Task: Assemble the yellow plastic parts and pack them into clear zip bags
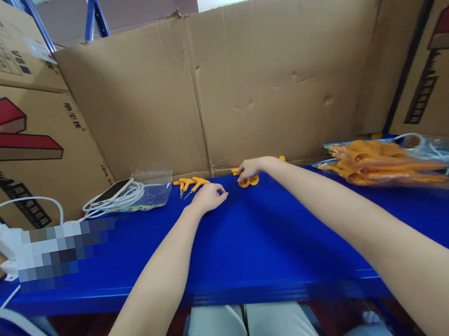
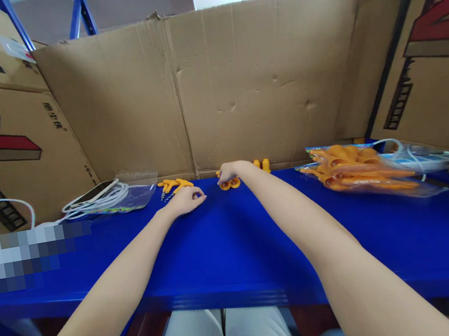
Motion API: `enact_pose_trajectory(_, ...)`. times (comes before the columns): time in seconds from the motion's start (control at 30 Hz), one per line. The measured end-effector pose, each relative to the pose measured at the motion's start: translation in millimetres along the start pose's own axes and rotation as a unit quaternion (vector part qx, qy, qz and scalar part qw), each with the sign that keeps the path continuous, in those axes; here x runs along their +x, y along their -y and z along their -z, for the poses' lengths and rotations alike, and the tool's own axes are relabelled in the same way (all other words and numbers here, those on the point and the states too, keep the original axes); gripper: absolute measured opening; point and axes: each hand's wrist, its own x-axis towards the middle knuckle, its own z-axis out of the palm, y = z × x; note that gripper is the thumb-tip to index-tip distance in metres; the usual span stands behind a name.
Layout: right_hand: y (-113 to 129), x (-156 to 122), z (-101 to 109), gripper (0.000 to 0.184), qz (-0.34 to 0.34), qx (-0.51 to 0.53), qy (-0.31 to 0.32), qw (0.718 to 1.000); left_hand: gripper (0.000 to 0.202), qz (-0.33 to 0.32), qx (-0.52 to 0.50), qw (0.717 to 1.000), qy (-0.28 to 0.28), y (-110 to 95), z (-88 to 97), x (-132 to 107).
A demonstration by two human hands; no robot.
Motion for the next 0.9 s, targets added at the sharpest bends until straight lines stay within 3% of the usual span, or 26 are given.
enact_pose_trajectory(0.07,-11,5,14,0.01,0.003,0.036,-0.027,0.999,0.02,0.003,-0.002,1.0,0.001,0,-0.1,0)
enact_pose_trajectory(0.17,-26,11,20,0.016,-0.036,0.059,-0.128,0.989,0.02,0.008,-0.001,1.0,0.006,-1,0.6,-1)
enact_pose_trajectory(0.27,-41,15,9,0.022,-0.092,0.058,-0.235,0.966,0.02,0.009,0.0,1.0,0.005,-3,1.5,-1)
enact_pose_trajectory(0.33,-48,17,-3,0.027,-0.127,0.059,-0.274,0.951,0.019,0.008,0.002,1.0,0.002,-3,1.6,-1)
enact_pose_trajectory(0.43,-54,17,-18,0.032,-0.159,0.054,-0.281,0.945,0.018,0.004,0.004,1.0,-0.001,-2,0.9,0)
enact_pose_trajectory(0.53,-55,17,-25,0.032,-0.168,0.038,-0.249,0.953,0.019,0.002,0.0,1.0,0.001,-1,-0.4,0)
enact_pose_trajectory(0.9,-51,7,-29,0.024,-0.164,-0.006,-0.24,0.957,0.017,-0.005,-0.008,1.0,0.0,1,-1.4,1)
